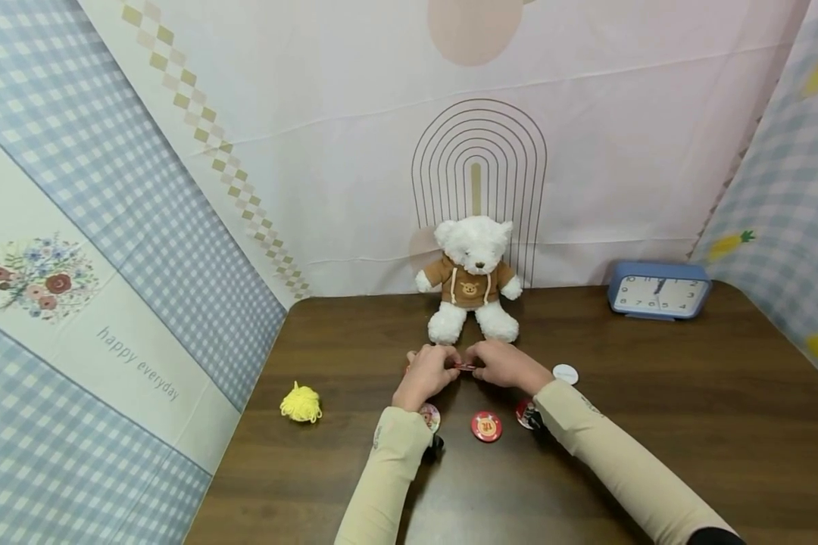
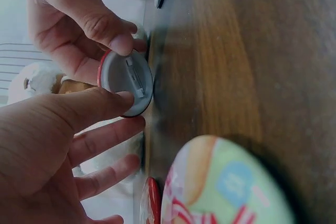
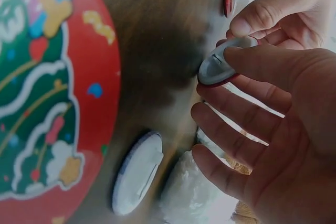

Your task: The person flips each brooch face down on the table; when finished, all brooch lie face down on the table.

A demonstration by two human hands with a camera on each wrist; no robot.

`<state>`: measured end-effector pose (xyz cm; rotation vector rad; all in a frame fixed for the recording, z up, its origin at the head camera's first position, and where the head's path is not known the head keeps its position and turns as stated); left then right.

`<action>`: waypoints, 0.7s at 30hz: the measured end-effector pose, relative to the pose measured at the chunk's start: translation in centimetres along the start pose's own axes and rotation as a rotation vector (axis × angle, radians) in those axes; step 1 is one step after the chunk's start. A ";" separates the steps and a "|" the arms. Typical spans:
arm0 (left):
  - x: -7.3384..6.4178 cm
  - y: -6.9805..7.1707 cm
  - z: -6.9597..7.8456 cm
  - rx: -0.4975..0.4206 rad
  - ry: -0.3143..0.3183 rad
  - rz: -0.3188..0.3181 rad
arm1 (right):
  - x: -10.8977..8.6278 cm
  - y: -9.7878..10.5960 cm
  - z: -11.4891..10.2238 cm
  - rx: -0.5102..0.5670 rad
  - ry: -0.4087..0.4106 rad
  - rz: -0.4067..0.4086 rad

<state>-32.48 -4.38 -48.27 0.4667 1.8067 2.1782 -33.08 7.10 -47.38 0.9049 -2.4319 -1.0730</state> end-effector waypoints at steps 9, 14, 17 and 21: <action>0.1 0.4 0.1 -0.002 0.010 0.015 | 0.0 0.1 0.0 -0.001 0.017 0.034; 0.2 0.3 0.1 0.000 0.023 0.014 | 0.0 -0.2 0.0 0.002 0.010 0.037; 0.2 0.1 0.1 0.000 0.032 0.008 | 0.0 -0.2 -0.1 -0.004 0.005 0.045; 0.3 0.0 0.1 -0.005 0.040 -0.005 | 0.0 -0.2 0.0 -0.007 0.006 0.064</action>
Point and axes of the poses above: each hand's wrist, its own x-axis towards the middle knuckle, its own y-axis out of the back of the hand, z = x × y, the point moved 7 cm from there along x, towards the middle knuckle, and after that the axes turned 15 degrees about x, right-handed, at the moved point
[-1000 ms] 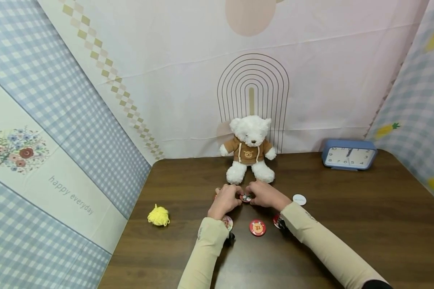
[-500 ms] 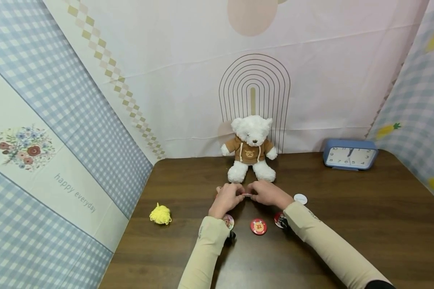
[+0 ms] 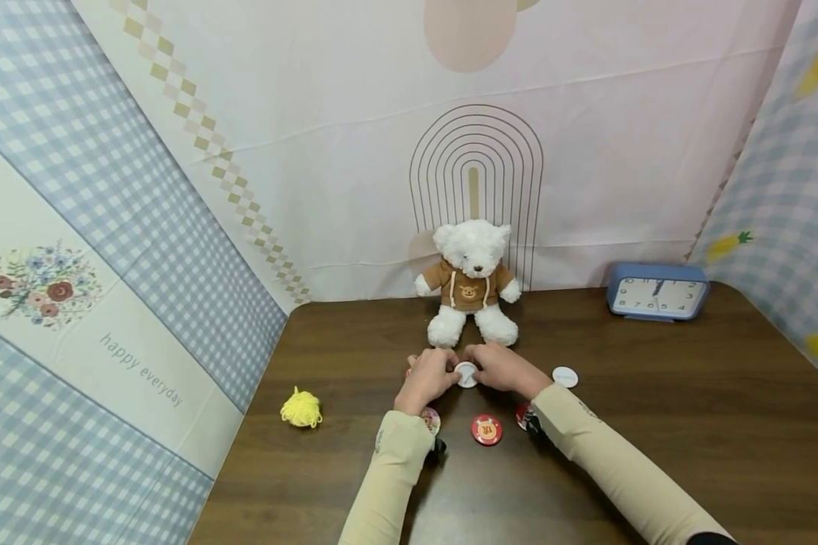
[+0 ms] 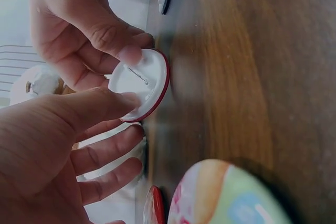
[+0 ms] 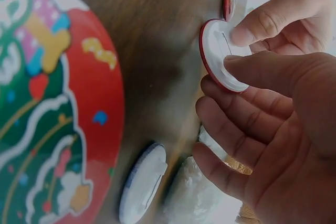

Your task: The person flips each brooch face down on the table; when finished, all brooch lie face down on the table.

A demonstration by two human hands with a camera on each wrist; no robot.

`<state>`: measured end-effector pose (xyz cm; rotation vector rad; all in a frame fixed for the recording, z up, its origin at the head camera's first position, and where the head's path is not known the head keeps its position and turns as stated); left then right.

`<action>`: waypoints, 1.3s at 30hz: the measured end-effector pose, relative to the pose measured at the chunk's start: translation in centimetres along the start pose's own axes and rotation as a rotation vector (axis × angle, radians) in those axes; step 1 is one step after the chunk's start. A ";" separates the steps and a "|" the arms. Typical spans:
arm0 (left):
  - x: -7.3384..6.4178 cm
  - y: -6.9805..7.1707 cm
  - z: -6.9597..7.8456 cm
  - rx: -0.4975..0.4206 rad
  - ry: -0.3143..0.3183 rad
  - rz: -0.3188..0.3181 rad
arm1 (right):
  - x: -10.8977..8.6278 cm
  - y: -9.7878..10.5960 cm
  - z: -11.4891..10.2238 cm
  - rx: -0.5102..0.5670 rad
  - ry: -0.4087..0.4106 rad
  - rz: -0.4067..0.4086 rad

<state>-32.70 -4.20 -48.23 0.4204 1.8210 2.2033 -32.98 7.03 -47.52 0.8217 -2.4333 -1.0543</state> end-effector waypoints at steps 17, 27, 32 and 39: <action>0.5 -0.6 0.3 0.048 0.008 -0.040 | 0.7 -0.9 0.9 -0.046 -0.067 -0.023; 0.3 -0.5 0.3 0.044 -0.001 -0.031 | 0.3 -0.7 0.8 -0.083 -0.097 -0.019; 0.0 -0.2 -0.1 -0.015 -0.022 -0.019 | 0.3 -0.5 0.5 -0.056 -0.077 0.009; -0.4 0.2 -0.9 -0.018 -0.034 0.010 | 0.7 -0.4 -0.6 -0.006 0.038 0.082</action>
Point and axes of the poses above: each hand's wrist, its own x-axis towards the middle knuckle, its own y-axis out of the back of the hand, z = x × y, the point moved 7 cm from there along x, towards the middle knuckle, and after that the axes turned 15 degrees about x, right-handed, at the moved point
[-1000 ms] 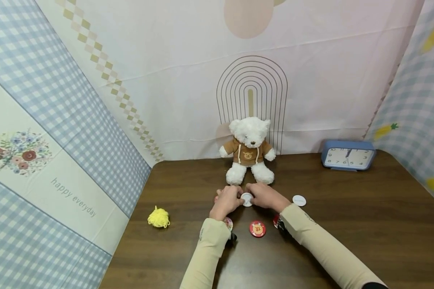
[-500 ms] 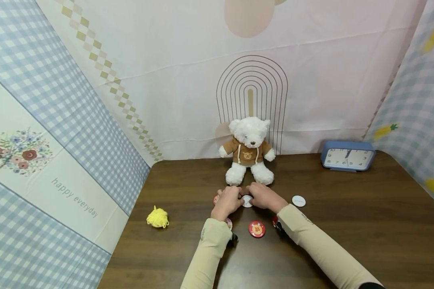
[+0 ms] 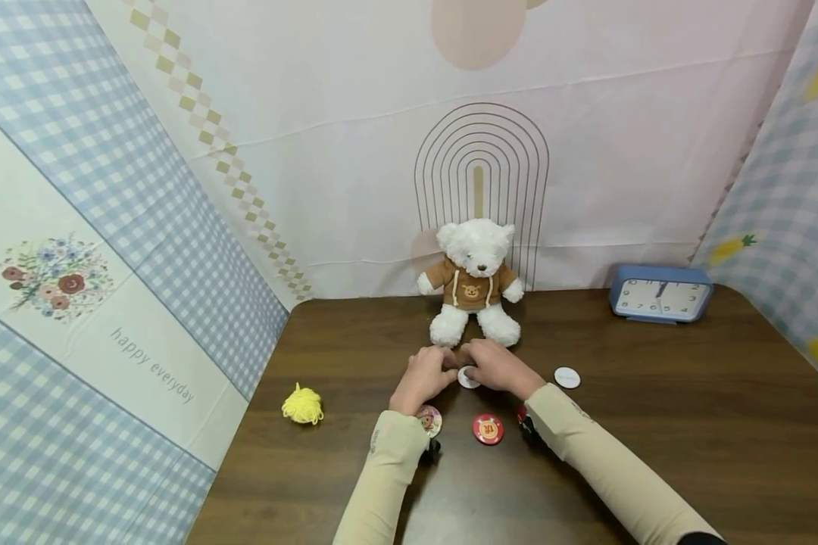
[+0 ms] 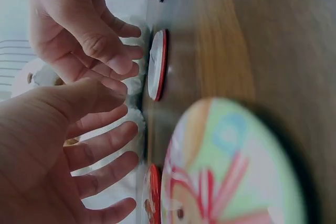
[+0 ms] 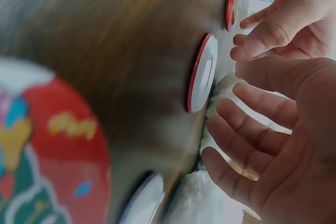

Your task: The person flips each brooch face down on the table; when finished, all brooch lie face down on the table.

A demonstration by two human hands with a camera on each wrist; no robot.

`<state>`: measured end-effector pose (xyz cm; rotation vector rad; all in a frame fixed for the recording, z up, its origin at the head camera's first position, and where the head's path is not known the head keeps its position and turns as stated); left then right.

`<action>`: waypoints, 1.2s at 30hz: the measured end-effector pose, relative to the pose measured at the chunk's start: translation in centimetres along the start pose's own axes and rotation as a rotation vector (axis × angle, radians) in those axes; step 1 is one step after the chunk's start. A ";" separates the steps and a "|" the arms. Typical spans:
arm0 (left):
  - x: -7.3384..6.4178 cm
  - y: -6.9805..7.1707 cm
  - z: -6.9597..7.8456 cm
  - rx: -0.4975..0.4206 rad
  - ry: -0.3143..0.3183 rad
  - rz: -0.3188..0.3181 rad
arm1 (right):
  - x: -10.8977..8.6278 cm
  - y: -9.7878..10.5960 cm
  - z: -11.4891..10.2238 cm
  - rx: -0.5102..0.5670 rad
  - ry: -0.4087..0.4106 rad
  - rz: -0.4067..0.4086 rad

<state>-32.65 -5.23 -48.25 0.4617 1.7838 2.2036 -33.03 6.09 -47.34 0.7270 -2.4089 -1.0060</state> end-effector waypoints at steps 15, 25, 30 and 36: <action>-1.7 0.7 -2.2 -0.005 0.024 0.024 | 1.5 -1.5 -1.8 0.039 0.041 -0.018; -2.2 0.7 -3.7 -0.006 0.067 0.002 | 2.7 -2.8 -2.3 0.005 -0.012 -0.061; -3.0 0.8 -4.7 -0.030 0.104 0.011 | 3.4 -3.6 -2.6 0.000 -0.022 -0.090; -3.7 0.9 -5.7 -0.030 0.123 -0.001 | 4.0 -4.3 -3.0 -0.004 -0.029 -0.090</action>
Point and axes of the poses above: each hand's wrist, its own x-axis towards the middle knuckle, its own y-axis out of the back of the hand, z = x × y, the point moved 7 cm from there along x, towards the middle knuckle, and after that the axes turned 15 degrees about x, right-handed, at the moved point
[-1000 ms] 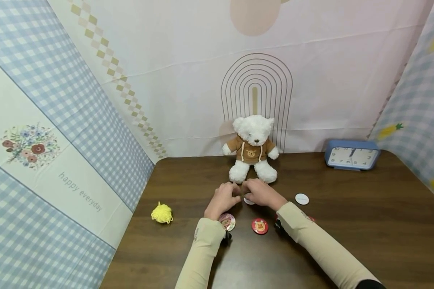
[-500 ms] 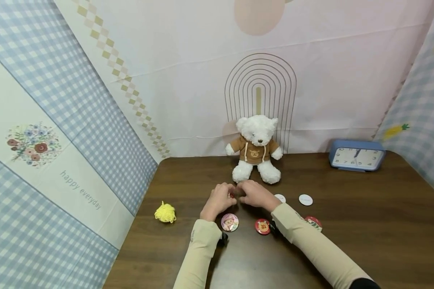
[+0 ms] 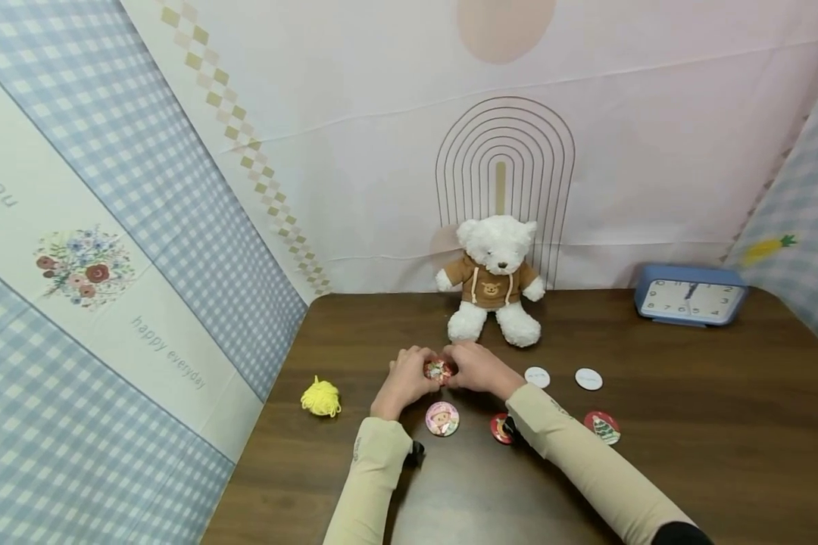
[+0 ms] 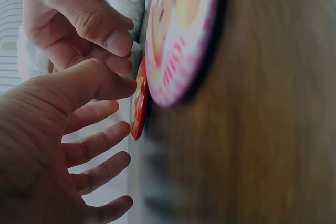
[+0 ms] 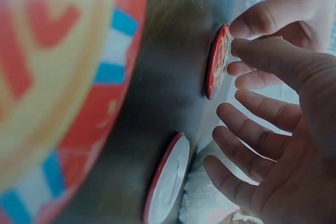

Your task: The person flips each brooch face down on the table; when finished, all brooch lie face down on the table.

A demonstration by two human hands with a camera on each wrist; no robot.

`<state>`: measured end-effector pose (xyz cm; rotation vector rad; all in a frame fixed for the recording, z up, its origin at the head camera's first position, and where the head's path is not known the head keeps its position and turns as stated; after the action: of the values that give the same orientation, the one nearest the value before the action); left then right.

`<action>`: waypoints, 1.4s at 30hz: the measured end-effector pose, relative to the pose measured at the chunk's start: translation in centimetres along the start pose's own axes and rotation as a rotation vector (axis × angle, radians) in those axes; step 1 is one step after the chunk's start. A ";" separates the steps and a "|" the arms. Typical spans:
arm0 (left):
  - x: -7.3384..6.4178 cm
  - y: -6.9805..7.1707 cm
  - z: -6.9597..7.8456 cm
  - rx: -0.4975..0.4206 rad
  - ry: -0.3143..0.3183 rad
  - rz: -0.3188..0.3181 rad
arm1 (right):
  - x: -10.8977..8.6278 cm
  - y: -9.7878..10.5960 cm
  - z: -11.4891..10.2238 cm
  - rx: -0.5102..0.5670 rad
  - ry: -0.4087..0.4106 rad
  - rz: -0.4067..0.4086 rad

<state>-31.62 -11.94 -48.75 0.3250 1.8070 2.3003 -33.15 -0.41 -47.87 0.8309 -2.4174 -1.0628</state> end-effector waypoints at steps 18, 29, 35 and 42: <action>-0.2 -0.2 -0.7 -0.024 0.020 -0.024 | 0.4 0.0 -0.4 -0.069 -0.023 -0.006; -0.3 0.0 -1.2 -0.009 -0.003 -0.018 | 0.7 -0.8 -0.5 -0.058 -0.018 -0.030; -0.3 0.1 -1.4 -0.014 -0.011 -0.011 | 1.0 -0.9 -0.7 -0.058 0.007 -0.049; -0.3 0.4 -1.9 -0.025 0.006 0.003 | 1.3 -0.6 -0.9 0.002 0.013 -0.102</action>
<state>-31.87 -13.90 -48.77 0.3179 1.7797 2.3268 -33.44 -2.06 -47.68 0.9674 -2.3877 -1.0887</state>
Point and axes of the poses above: each hand's wrist, its own x-axis towards the middle knuckle, its own y-axis out of the back of the hand, z = x × y, the point moved 7 cm from there along x, towards the middle knuckle, and after that the axes turned 15 degrees about x, right-handed, at the moved point
